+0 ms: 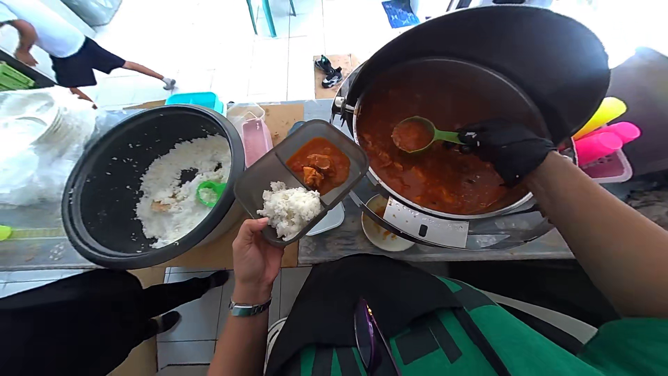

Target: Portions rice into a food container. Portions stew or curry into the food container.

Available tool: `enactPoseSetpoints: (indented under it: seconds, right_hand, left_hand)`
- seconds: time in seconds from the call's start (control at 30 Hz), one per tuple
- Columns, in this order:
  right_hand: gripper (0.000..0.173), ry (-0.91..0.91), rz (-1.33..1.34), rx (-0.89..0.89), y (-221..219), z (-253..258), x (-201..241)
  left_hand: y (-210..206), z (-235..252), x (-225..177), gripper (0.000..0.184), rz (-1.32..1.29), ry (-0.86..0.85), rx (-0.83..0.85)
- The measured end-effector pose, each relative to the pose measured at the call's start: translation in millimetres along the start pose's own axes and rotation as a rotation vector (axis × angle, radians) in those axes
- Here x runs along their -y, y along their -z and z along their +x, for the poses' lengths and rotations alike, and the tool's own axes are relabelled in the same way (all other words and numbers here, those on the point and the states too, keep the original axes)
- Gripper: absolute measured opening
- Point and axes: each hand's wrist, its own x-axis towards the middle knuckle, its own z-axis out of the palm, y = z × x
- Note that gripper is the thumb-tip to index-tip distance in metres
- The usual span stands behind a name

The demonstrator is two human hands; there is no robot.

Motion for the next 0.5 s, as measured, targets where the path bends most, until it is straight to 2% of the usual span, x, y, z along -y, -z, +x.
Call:
enactPoseSetpoints:
  seconds: [0.1,0.27,0.4,0.5]
  right_hand:
    - [0.022,-0.033,0.063,0.032,-7,-4,-6]
    - [0.021,-0.132,-0.208,0.008,-11,-7,3]
    - [0.015,-0.008,-0.587,0.036,2,-12,9]
    - [0.017,0.117,-0.647,-0.029,14,-20,11]
  left_hand:
    - [-4,1,1,0.035,-0.001,0.003,0.032]
    - [-10,1,3,0.032,0.007,0.018,0.057]
    - [-13,1,3,0.032,0.019,0.033,0.05]
    - [-14,0,5,0.031,0.034,0.033,0.039]
